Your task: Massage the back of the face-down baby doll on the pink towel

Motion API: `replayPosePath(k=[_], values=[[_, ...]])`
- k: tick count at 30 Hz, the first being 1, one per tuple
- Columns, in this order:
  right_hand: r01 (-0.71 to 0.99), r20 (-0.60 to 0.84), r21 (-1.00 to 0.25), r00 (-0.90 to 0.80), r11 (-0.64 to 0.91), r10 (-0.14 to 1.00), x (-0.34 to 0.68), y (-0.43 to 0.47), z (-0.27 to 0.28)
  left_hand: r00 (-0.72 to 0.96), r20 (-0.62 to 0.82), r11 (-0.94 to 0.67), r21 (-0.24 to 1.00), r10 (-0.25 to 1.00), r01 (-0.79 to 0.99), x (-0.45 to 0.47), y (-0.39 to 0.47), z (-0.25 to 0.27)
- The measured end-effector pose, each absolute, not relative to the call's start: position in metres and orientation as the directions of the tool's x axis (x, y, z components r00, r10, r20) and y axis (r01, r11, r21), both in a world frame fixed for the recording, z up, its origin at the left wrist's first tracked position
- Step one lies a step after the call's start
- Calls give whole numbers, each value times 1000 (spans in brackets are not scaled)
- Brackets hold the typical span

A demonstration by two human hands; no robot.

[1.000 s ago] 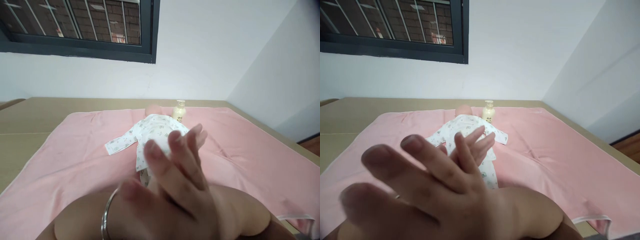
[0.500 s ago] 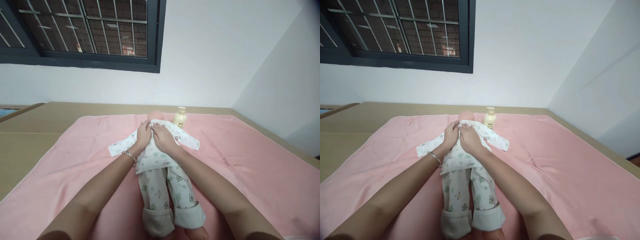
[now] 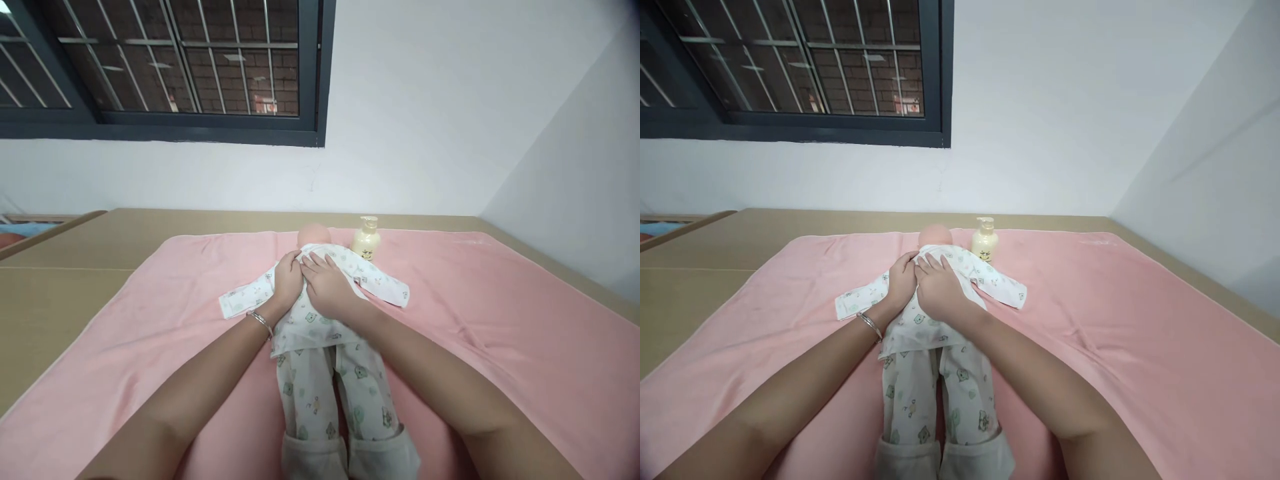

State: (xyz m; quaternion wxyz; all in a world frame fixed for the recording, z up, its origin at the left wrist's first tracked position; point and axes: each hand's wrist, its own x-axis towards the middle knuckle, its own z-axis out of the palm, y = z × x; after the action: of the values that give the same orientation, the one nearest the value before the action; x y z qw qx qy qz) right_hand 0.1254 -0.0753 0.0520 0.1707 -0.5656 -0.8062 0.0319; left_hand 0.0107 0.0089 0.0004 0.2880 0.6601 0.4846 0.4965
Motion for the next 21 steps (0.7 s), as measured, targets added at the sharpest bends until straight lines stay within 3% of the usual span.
replayPosePath(k=[4,10,15,21], values=[[899,224,-272,-289,344,931,141,-50,52,35,395,-377,844,918,382,11,9,-1],[956,243,-270,-51,118,969,133,-59,42,49,364,-346,826,930,444,14,10,7],[948,223,-272,-106,166,969,137,-62,43,114,329,-337,771,937,540,21,-5,15],[948,172,-308,-24,77,985,160,-40,50,238,279,-366,663,930,653,18,-1,33]])
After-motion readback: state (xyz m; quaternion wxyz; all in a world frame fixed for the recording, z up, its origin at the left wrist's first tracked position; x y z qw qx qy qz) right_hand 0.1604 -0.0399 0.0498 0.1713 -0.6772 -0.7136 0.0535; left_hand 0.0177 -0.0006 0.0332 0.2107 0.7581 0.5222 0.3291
